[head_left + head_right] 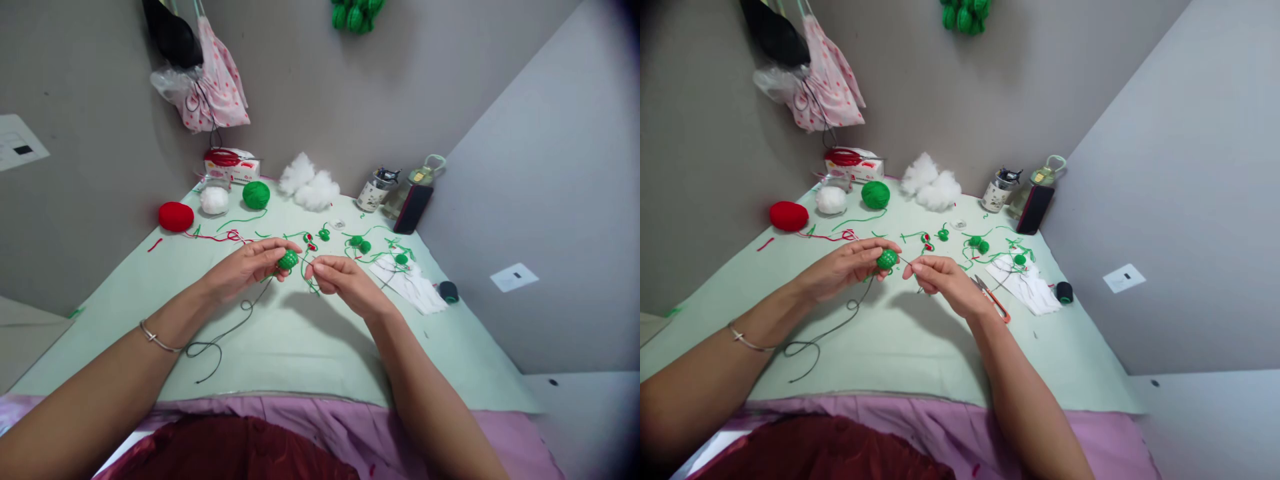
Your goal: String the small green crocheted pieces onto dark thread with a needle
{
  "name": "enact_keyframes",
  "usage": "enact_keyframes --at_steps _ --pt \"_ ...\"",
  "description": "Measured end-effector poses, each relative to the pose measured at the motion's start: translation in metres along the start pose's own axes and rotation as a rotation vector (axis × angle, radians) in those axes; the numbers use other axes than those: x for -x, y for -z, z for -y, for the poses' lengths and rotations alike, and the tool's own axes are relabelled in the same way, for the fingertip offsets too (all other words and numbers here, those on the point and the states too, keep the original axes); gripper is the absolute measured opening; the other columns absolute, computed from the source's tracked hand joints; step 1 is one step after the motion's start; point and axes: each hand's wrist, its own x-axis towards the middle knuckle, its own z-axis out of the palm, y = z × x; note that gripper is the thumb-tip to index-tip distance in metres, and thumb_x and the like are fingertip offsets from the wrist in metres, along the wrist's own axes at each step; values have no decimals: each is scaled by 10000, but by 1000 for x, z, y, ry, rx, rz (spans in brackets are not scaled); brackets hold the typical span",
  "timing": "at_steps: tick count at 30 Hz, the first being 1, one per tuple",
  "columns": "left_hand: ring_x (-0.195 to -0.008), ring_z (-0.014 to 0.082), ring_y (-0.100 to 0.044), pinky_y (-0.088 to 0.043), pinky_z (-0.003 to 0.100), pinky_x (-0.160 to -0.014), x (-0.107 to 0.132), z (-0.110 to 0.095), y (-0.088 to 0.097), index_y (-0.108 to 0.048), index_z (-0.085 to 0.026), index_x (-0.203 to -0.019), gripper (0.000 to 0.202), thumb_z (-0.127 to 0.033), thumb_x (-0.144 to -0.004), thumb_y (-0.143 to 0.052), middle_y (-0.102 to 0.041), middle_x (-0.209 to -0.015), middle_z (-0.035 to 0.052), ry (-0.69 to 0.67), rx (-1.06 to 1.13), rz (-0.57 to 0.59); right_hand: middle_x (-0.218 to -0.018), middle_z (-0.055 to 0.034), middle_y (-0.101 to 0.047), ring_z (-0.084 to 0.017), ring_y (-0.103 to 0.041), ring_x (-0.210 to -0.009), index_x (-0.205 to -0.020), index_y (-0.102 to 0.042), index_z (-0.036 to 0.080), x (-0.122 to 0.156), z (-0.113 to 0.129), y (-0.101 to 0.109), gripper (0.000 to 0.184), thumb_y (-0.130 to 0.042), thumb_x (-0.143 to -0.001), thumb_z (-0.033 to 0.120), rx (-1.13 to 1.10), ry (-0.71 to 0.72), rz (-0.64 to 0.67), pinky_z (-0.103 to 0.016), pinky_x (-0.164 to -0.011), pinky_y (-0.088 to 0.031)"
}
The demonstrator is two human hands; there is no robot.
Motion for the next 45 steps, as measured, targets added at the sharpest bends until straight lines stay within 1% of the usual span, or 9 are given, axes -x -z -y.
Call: enact_keyframes --at_steps 4,8,13,18,25,28,33,38,45 --pt "-787 136 -590 -466 280 -749 1 -1 -3 -742 -232 -1127 320 -320 -825 -799 -675 -959 34 36 -35 45 -536 88 -260 -88 -201 -537 -870 -694 164 3 6 7 299 -668 -917 458 -166 -28 18 -246 -544 -195" --pt "-740 113 -571 -473 257 -701 0 -4 0 -762 -209 -1068 309 -360 -804 -815 -675 -981 40 24 5 -33 -553 105 -145 -92 -90 -526 -837 -659 190 8 17 27 229 -748 -845 402 -332 85 -211 -236 -486 -143" --pt "-694 104 -557 -485 225 -644 -2 -9 16 -767 -159 -1037 325 -392 -814 -806 -685 -904 54 -25 28 -152 -587 92 -133 -107 -93 -504 -859 -627 248 35 29 93 114 -728 -852 301 -276 340 -615 -266 -454 -162" --pt "-704 89 -577 -505 161 -597 -3 -14 35 -769 -131 -977 276 -364 -831 -796 -670 -889 61 -56 171 -269 -532 93 -119 -122 -11 -532 -754 -586 305 73 28 145 262 -846 -760 336 -189 427 -774 -329 -470 -129" --pt "-696 95 -580 -524 173 -603 -3 -9 26 -753 -131 -945 268 -379 -847 -774 -665 -879 60 -1 161 -233 -665 1 -570 -113 -315 -553 -753 -722 230 54 18 129 113 -775 -819 305 306 308 -1084 -303 -485 -213" --pt "-699 104 -579 -507 201 -610 -2 -3 11 -755 -143 -961 334 -450 -832 -781 -673 -895 60 35 118 -127 -849 -19 -685 -107 -425 -614 -873 -765 220 26 13 86 119 -738 -839 330 358 330 -1003 -257 -501 -298" --pt "-724 112 -588 -496 229 -666 -1 4 -5 -750 -167 -993 351 -485 -844 -764 -674 -924 49 87 100 -17 -755 -15 -674 -85 -407 -505 -1089 -742 182 0 4 -1 370 -562 -959 477 176 138 -321 -255 -518 -375" --pt "-716 110 -582 -477 225 -660 -1 3 -4 -742 -176 -1019 313 -436 -846 -769 -668 -905 38 110 140 -42 -580 41 -459 -89 -373 -539 -936 -738 143 3 2 -3 426 -569 -960 533 141 -34 134 -231 -520 -315" --pt "-742 105 -608 -476 221 -684 -2 6 -5 -719 -188 -1059 261 -322 -846 -788 -658 -906 21 139 215 24 -508 108 -179 -87 -97 -502 -883 -705 187 4 9 16 248 -726 -855 433 -320 57 -185 -210 -438 -166"
